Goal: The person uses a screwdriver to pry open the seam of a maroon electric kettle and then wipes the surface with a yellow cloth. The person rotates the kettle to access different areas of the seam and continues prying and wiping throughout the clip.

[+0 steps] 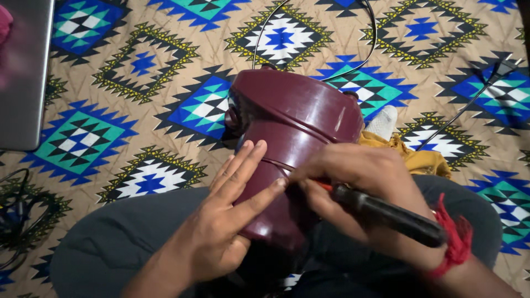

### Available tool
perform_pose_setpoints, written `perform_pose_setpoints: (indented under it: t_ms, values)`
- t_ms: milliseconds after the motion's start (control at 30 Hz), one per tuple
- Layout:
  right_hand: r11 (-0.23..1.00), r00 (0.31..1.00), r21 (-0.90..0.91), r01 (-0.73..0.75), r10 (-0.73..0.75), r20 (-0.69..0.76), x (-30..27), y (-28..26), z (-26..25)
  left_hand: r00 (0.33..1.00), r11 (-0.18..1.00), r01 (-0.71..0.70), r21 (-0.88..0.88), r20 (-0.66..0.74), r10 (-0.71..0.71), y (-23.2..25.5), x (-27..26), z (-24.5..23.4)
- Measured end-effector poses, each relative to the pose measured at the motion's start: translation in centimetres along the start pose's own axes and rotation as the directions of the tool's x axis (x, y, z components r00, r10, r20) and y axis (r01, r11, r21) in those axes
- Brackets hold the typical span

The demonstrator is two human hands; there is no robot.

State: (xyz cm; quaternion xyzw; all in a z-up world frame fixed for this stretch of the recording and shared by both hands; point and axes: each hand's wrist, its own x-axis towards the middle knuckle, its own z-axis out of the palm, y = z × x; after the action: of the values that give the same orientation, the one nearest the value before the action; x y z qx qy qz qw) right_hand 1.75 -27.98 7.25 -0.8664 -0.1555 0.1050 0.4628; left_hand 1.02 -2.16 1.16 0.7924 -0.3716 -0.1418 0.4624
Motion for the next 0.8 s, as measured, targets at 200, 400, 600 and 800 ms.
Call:
perform_pose_setpoints:
  t_ms: [200,400,600,800]
  values:
    - [1.000,0.999,-0.005,-0.014,0.014,0.033,0.3,-0.8,-0.5,0.999,0.999,-0.028,-0.028,-0.044,0.027,0.2,0.1,0.2]
    - [0.999,0.998,-0.011,-0.051,0.051,0.022,-0.4,-0.6,-1.0,0.999,1.000,0.008,-0.011,-0.031,-0.009,0.5,0.0,0.2]
    - [0.998,0.999,0.053,0.015,-0.017,0.035,0.8,-0.3,0.1,0.999,0.999,-0.020,-0.028,-0.038,0.019,0.9,0.2,0.3]
    - [0.995,0.995,0.037,-0.095,0.096,-0.013,-0.8,-0.9,-1.0,1.000,0.999,-0.007,0.032,-0.016,0.007,1.4,0.3,0.3]
